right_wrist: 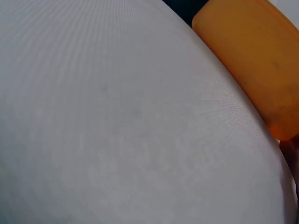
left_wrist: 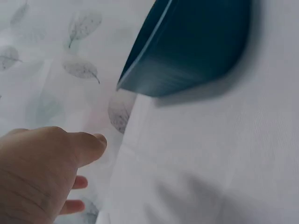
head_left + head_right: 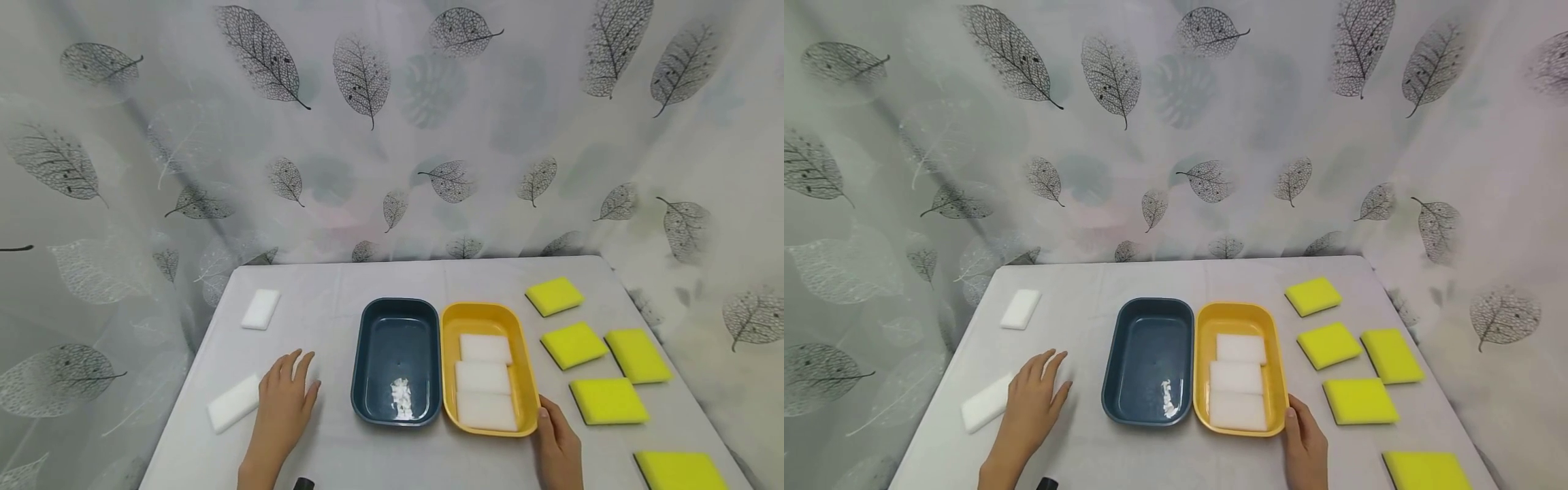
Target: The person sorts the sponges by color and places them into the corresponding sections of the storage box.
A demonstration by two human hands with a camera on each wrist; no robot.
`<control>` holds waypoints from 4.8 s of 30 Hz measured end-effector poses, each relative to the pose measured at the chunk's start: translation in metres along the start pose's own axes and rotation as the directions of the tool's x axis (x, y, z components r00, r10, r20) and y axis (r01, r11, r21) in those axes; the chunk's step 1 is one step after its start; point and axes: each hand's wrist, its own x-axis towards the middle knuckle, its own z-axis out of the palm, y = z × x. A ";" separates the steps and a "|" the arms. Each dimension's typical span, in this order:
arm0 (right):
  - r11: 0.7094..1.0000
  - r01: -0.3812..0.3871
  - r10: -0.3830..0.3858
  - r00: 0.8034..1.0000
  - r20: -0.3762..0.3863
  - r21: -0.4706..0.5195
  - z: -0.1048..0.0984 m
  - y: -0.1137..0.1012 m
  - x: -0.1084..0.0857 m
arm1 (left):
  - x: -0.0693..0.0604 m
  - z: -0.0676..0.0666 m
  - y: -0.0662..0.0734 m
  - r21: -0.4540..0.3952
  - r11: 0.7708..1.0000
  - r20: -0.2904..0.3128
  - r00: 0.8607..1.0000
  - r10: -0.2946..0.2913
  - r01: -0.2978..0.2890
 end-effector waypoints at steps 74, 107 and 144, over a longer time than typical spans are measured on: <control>0.999 -0.003 0.005 1.000 0.030 -0.040 -0.003 0.000 0.002 | -0.023 0.012 -0.038 0.015 0.931 -0.020 0.931 -0.364 0.365; 0.999 0.005 -0.004 1.000 0.009 -0.033 0.000 0.001 0.002 | 0.026 0.023 0.047 -0.195 0.976 -0.206 0.969 -0.136 0.096; 0.998 -0.009 0.010 1.000 0.026 -0.054 -0.004 -0.005 0.002 | 0.075 0.021 0.184 -0.284 0.926 -0.032 0.968 0.251 -0.249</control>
